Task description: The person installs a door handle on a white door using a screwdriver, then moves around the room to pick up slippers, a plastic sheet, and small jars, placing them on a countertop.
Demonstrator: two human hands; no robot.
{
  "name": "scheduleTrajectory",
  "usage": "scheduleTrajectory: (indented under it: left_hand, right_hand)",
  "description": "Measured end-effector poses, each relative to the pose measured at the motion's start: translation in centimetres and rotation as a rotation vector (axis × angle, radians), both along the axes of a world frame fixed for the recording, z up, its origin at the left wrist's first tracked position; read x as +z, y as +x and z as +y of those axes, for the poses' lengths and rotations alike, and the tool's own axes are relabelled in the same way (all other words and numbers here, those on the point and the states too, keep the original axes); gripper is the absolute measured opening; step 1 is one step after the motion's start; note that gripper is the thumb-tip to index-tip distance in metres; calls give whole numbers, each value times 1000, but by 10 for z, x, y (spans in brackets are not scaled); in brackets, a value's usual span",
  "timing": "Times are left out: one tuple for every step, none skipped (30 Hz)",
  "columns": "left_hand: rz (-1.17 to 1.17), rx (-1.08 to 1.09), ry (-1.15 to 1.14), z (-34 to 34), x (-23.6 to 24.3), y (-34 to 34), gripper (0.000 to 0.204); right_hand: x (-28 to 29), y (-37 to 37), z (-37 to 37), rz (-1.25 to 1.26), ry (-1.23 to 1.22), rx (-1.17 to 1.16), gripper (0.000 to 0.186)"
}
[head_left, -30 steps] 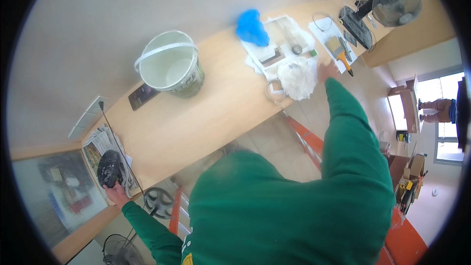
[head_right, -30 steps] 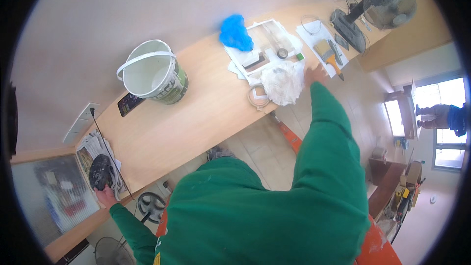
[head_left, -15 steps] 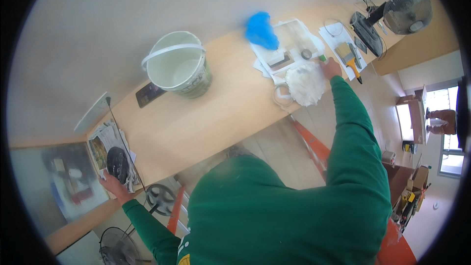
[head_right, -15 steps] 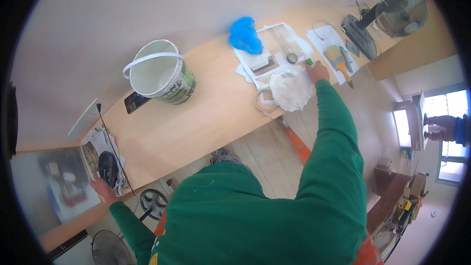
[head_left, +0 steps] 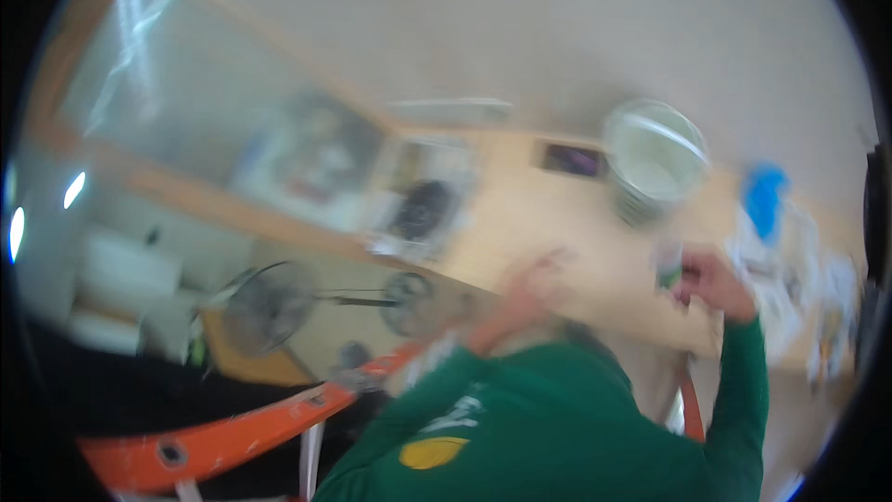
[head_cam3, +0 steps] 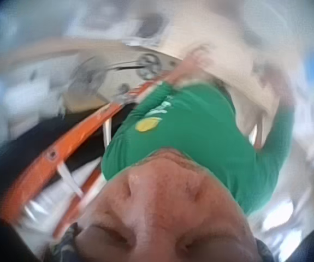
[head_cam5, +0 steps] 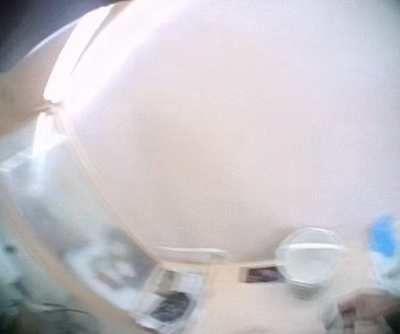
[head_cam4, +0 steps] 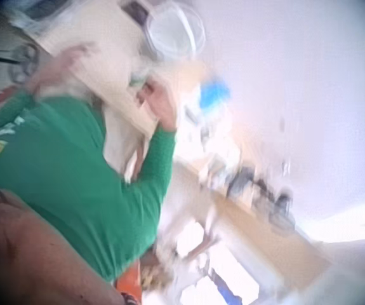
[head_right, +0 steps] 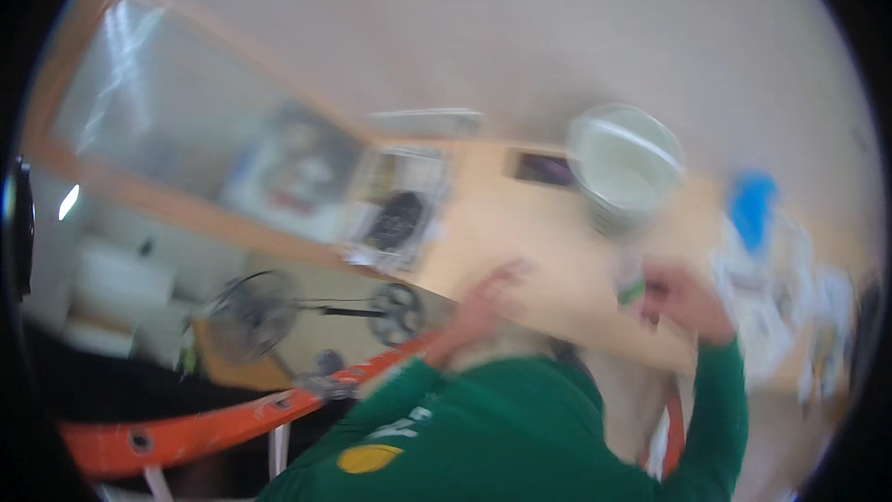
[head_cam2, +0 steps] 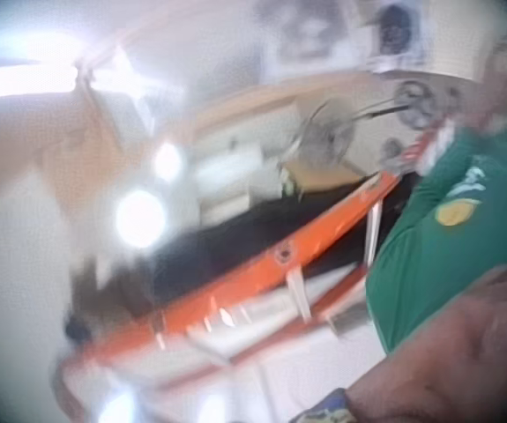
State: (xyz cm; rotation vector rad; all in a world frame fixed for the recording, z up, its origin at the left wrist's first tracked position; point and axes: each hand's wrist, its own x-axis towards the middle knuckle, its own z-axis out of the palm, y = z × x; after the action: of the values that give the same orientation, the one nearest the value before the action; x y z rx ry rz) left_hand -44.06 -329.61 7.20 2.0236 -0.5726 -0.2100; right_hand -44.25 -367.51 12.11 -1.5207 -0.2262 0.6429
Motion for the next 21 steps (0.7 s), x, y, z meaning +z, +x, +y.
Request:
scheduleTrajectory:
  left_hand:
    - [149, -27, -70, -7, 3, -6, 56]
    - [341, 81, -171, -10, 7, -10, 57]
    - [170, 1, -211, -10, 8, -10, 52]
    - [91, 97, -66, -4, 10, -14, 45]
    - [67, 144, -98, 10, 13, -16, 43]
    - [119, 182, -78, 23, 14, -18, 42]
    - [161, 304, -151, 36, 15, -24, 41]
    - [202, 428, -223, 49, 14, -31, 41]
    - [221, 537, -299, 63, 14, -43, 41]
    - [252, 563, -279, 79, 13, -46, 44]
    - [271, 574, -263, 93, 12, -54, 47]
    - [295, 602, -251, 103, 9, -60, 50]
    - [395, 524, -269, 110, 6, -68, 50]
    - [485, 467, -281, 116, 3, -74, 50]
    - [583, 406, -294, 121, 1, -80, 50]
    - [561, 467, -346, 122, 1, -86, 44]
    - [534, 524, -390, 127, 1, -92, 40]
    - [521, 576, -445, 124, 3, -101, 37]
    - [433, 578, -322, 127, 7, -108, 40]
    - [563, 513, -465, 126, 11, -114, 40]
    - [687, 445, -613, 127, 16, -120, 40]
  right_hand:
    - [-16, 9, 55, -34, -26, 81, 32]
    - [-28, 14, 105, -125, 27, 124, 31]
    - [-43, 13, 143, -144, -223, 150, 34]
    - [-55, 9, 173, -124, -126, 118, 36]
    - [-64, 9, 201, -110, 37, 81, 32]
    - [-71, 8, 219, -31, 130, 143, 19]
    - [-75, 7, 234, -30, 141, 172, 22]
    - [-76, 8, 242, -10, 198, 160, 21]
    - [-73, 5, 248, 10, 256, 151, 30]
    - [-69, 10, 251, 33, 309, 143, 44]
    - [-64, 11, 253, 22, 384, 86, 42]
    - [-58, 15, 257, 22, 447, 25, 39]
    - [-52, 17, 261, 25, 510, -39, 37]
    - [-46, 21, 266, 4, 477, 85, 37]
    - [-40, 22, 272, -14, 439, 203, 38]
    - [-34, 23, 275, -34, 398, 318, 38]
    - [-31, 21, 286, -212, 456, 306, 40]
    - [-27, 18, 288, -252, 480, 341, 41]
    - [-25, 16, 292, -292, 501, 379, 42]
    - [-24, 13, 294, -333, 519, 421, 42]
    - [-25, 9, 295, -439, 524, 432, 43]
